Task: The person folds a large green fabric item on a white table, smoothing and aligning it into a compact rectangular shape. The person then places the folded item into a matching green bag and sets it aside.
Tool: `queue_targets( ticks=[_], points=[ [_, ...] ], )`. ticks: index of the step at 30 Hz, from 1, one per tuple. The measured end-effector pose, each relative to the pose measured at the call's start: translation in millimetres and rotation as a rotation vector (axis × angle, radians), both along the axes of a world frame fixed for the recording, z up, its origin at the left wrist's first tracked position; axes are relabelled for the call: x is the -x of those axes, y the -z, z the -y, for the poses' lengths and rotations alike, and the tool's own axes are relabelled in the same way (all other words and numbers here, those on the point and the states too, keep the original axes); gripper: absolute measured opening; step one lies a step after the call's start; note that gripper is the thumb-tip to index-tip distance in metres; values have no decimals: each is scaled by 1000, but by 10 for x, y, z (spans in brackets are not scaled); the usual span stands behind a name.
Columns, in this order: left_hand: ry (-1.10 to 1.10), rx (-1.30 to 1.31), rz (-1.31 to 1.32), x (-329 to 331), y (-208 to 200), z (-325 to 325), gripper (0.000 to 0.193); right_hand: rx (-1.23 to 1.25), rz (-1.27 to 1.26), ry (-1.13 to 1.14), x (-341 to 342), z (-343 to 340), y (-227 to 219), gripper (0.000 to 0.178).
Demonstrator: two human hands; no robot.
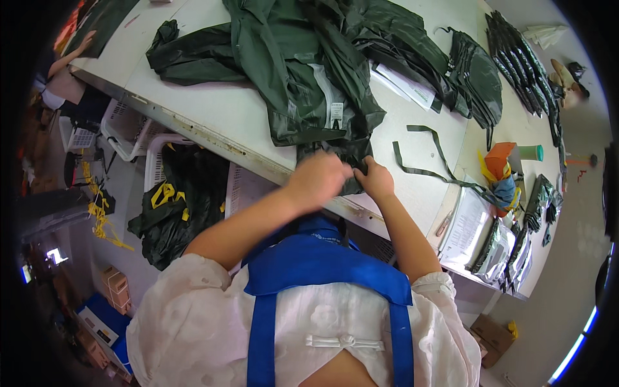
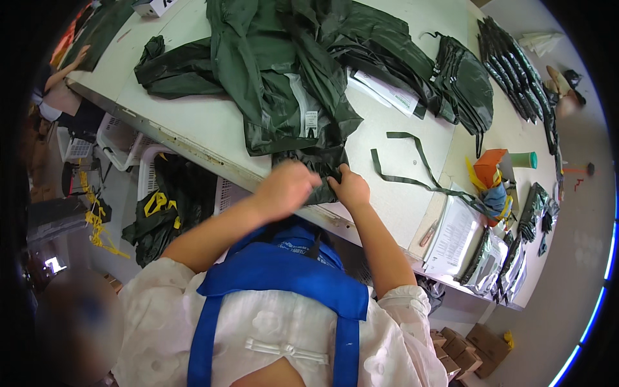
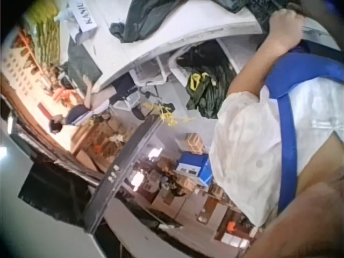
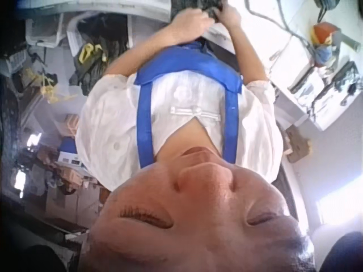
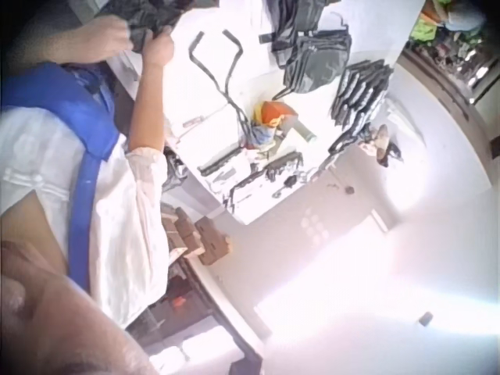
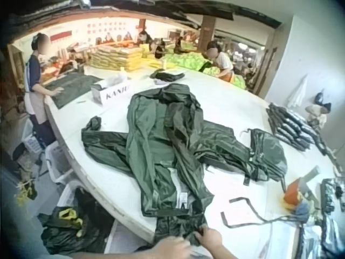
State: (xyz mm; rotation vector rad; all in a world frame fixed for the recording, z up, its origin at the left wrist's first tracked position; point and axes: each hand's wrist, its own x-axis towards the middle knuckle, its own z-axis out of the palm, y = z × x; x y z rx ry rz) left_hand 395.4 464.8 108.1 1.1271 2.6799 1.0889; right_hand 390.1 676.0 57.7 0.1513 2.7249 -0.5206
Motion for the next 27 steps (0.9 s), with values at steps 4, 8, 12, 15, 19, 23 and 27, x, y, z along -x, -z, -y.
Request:
queue_targets(
  ticks=[4,8,12,15,19,23,27],
  points=[
    [57,234,42,-431,179,-276,38,4,20,8,12,66,-18,41],
    [8,263,-33,-293,586,-27,38,0,156,-144,-21,-25,70,48],
    [-18,241,-120,-323,721,8,26,123,-597,-196,536,10,-387,46],
    [-36,230,-79,-303,636,16,22,51,-373,-322,1041,-123,-286,35],
    [-74,268,106,-185,667,0,17,268,-241,-268,1270,-575,-143,24],
    [-114,279,460,48,628,-4,15,158,-580,-239,745,-523,-25,32],
    [-156,238,734,333,602,-19,18,340,-574,-728,8,-36,-325,34]
  ],
)
